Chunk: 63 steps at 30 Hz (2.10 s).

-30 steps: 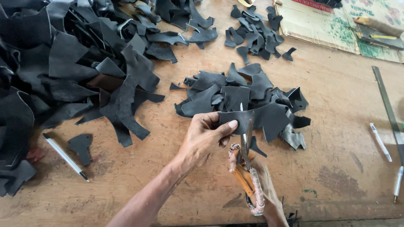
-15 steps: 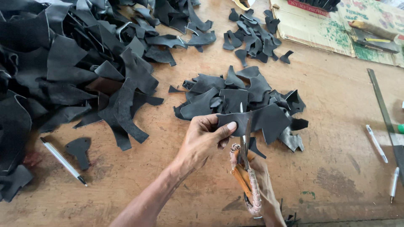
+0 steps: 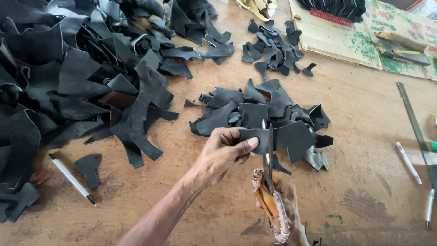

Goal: The person uses shears to cut black leather pieces on a wooden workbench. They repeatedly pick up pieces, trim edges, and place the cut pieces into a growing pile.

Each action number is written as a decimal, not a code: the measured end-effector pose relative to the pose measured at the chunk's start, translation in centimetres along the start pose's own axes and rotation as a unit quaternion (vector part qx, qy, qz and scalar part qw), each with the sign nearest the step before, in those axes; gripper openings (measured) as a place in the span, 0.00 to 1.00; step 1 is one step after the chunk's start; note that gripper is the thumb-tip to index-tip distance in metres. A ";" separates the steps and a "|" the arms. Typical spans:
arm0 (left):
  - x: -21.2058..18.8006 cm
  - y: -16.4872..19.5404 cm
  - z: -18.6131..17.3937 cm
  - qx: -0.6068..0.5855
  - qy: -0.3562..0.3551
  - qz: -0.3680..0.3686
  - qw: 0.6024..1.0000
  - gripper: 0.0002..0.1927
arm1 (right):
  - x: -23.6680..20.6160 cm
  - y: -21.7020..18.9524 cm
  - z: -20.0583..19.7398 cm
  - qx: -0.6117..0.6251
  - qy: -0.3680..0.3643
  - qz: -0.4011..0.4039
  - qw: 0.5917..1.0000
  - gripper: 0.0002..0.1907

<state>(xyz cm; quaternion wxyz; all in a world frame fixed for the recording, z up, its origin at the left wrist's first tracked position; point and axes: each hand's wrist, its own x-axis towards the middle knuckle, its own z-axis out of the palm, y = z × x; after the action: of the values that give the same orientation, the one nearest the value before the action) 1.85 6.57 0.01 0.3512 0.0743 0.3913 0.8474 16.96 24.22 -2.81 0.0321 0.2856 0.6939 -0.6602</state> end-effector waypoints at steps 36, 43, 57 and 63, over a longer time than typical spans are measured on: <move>0.0 -2.1 2.0 -0.021 0.091 0.076 0.993 0.07 | 0.3 -1.4 1.6 0.031 0.037 0.032 0.998 0.14; 0.0 -1.1 1.7 0.038 0.076 0.052 0.995 0.11 | -0.5 -1.8 0.8 -0.048 0.018 -0.004 0.999 0.17; -0.1 0.9 0.5 0.094 -0.012 0.001 0.995 0.12 | -0.9 0.1 -1.4 -0.003 0.006 -0.026 1.000 0.24; -0.3 0.7 -0.2 0.047 -0.062 0.000 0.997 0.11 | -0.9 2.0 -1.4 0.063 0.008 0.023 0.998 0.24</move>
<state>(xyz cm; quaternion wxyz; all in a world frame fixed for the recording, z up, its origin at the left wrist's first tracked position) 1.62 5.92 0.37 0.3706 0.1436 0.4081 0.8219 19.09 25.09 -4.06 0.0237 0.3079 0.6442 -0.6998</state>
